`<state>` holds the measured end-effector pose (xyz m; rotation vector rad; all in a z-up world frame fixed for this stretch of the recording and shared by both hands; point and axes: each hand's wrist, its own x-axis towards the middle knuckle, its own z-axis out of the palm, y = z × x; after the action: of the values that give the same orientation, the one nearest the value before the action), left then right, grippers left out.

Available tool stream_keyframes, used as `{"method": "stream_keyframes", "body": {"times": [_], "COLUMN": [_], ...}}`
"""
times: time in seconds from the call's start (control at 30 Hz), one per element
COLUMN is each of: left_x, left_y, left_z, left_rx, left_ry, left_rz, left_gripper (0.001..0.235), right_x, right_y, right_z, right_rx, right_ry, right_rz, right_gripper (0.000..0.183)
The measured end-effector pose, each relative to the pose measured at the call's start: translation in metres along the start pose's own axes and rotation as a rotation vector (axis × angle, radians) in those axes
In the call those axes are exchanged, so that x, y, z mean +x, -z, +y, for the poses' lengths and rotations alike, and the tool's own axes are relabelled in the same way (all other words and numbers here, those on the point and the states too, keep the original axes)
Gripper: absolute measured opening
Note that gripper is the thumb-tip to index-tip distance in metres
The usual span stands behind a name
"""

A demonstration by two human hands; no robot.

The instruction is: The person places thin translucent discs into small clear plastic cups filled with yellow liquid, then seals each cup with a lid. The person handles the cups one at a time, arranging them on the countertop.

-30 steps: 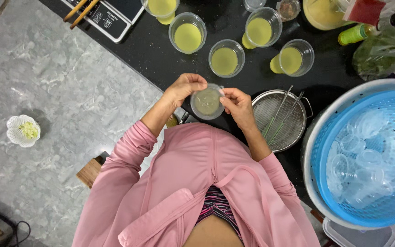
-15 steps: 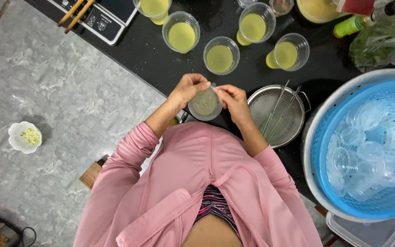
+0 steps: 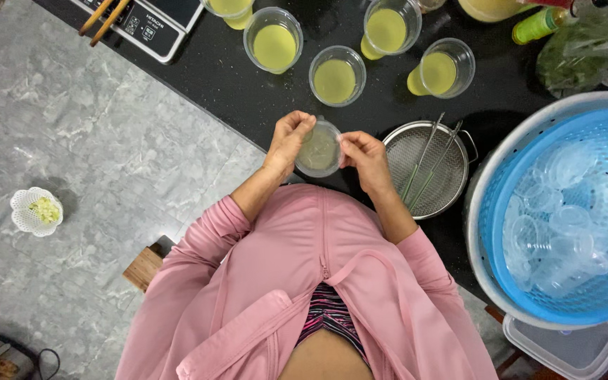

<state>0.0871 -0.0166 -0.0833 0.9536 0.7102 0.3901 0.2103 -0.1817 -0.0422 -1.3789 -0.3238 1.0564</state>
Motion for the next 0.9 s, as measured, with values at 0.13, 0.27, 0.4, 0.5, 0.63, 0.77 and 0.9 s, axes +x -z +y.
{"method": "stream_keyframes", "body": {"times": [0.13,0.27,0.4,0.5,0.63,0.77,0.9], "left_x": [-0.003,-0.004,-0.003,-0.004,-0.005,-0.005,-0.008], "left_y": [0.000,0.000,-0.003,-0.003,-0.005,-0.009,-0.010], "left_z": [-0.007,-0.017,-0.027,-0.033,-0.038,-0.044,-0.047], "left_rx": [-0.073,-0.116,-0.207,-0.270,-0.267,-0.316,-0.402], "left_ry": [0.011,-0.053,-0.088,-0.098,-0.154,-0.209,-0.153], "left_rz": [0.045,0.099,0.137,0.147,0.166,0.169,0.172], "left_gripper": [0.015,0.015,0.014,0.013,0.014,0.014,0.013], "right_x": [0.003,-0.009,-0.016,-0.013,-0.016,-0.025,-0.025], "right_y": [-0.001,-0.002,-0.004,-0.004,-0.001,-0.002,-0.003], "right_z": [-0.001,-0.003,0.004,0.009,0.010,0.009,0.011], "right_rx": [0.094,0.032,0.053,0.088,0.107,0.061,0.112], "right_ry": [-0.021,0.017,0.054,0.071,0.058,0.098,0.103], "right_rz": [-0.018,-0.016,0.008,0.014,0.019,-0.029,-0.022], "right_gripper": [0.020,0.021,0.023,0.023,0.026,0.037,0.036]}}
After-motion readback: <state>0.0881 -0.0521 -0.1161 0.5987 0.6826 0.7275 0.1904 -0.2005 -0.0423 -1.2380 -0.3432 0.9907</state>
